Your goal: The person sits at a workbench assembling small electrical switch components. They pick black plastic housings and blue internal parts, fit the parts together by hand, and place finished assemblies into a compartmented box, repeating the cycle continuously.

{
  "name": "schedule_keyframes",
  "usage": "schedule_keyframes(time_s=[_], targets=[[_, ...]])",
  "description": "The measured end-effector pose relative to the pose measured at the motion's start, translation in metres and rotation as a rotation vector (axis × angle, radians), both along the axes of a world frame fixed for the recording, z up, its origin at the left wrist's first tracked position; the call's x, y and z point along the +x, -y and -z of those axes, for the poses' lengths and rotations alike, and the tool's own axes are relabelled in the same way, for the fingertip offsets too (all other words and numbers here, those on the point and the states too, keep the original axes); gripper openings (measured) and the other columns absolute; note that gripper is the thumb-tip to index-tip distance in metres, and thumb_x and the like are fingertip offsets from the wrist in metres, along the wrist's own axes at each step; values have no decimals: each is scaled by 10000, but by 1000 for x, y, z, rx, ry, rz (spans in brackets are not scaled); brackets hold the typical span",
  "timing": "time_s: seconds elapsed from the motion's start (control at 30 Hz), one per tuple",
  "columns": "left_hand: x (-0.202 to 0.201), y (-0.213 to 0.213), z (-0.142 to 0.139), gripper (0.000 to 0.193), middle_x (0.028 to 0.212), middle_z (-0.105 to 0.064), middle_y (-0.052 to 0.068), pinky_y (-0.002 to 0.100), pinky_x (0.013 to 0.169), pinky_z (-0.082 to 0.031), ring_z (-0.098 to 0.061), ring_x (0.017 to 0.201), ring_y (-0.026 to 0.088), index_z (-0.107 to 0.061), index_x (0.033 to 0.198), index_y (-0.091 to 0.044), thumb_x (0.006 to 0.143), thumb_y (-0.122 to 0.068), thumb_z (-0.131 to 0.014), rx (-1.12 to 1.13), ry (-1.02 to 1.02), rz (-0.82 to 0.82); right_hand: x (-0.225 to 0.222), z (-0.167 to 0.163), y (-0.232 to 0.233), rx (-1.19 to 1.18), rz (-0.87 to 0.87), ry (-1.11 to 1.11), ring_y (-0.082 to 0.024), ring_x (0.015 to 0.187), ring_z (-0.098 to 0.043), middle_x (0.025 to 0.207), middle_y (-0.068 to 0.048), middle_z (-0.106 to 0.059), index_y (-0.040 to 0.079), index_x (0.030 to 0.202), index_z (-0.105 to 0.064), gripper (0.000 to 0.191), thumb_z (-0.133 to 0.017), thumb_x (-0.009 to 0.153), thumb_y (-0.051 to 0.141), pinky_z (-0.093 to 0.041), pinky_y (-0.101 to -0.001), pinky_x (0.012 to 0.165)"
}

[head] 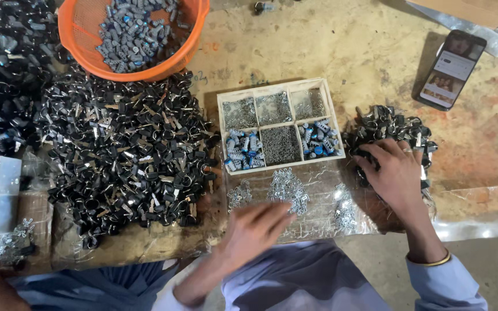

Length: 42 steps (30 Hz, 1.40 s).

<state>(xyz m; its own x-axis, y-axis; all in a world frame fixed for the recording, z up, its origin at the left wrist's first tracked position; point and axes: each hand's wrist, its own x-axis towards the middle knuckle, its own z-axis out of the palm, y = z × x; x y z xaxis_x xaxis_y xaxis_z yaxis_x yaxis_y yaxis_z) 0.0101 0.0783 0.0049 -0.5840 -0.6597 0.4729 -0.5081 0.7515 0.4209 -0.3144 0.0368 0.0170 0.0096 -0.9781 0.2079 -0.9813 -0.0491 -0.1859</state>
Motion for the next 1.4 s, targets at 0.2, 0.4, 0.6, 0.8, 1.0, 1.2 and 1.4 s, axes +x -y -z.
schedule_keyframes(time_s=[0.2,0.4,0.6,0.8,1.0,1.2,1.4], targets=[[-43,103,-26,254,1134,-584,103,217,376,-478,-587,525,113,-717,1180,-43,993,-213,-690,204,62,-96,-3,8,-2,-60,-45,-64,-263,1006,-596,1033,-39,-651,217,1156,-789,296,-743,922,392,-354,-461,885],[-81,165,-27,188,1165,-566,228,311,400,-528,-622,545,191,-721,923,54,885,-130,-727,317,358,-137,-13,19,-11,-148,-49,-17,-242,1005,-595,1044,-11,-643,192,1092,-783,115,-738,1007,256,-369,-433,952],[-92,175,-22,121,1104,-615,231,398,493,-576,-688,649,273,-712,788,54,768,-49,-773,364,417,-124,-27,12,-31,-22,262,913,-135,714,-488,775,-82,-620,75,1085,-748,157,-723,1045,224,-347,-296,629],[-85,174,-39,207,949,-713,155,395,590,-574,-691,649,229,-716,832,-10,795,-180,-829,474,236,-126,-24,0,-54,-58,217,360,-134,520,-528,654,-80,-606,-7,905,-685,288,-795,986,247,-396,-303,516],[-52,161,-49,187,943,-791,61,334,583,-584,-705,652,177,-737,937,-62,796,-157,-817,567,-207,-62,24,4,-45,13,-78,669,-170,539,-599,1015,-121,-737,51,1077,-687,306,-760,865,260,-461,-282,474],[-8,128,-39,313,1031,-794,47,223,580,-582,-754,769,89,-741,1179,-84,868,-93,-770,765,-471,-57,55,-6,-26,-15,-217,253,-255,700,-711,1073,-45,-735,142,1102,-742,196,-738,921,216,-536,-360,568],[10,108,-17,256,981,-793,91,216,716,-609,-733,825,90,-769,1174,-25,921,-56,-799,907,-676,-33,56,-28,-18,75,-182,200,-242,627,-696,1004,-46,-710,130,1034,-773,170,-757,893,224,-534,-376,542]])
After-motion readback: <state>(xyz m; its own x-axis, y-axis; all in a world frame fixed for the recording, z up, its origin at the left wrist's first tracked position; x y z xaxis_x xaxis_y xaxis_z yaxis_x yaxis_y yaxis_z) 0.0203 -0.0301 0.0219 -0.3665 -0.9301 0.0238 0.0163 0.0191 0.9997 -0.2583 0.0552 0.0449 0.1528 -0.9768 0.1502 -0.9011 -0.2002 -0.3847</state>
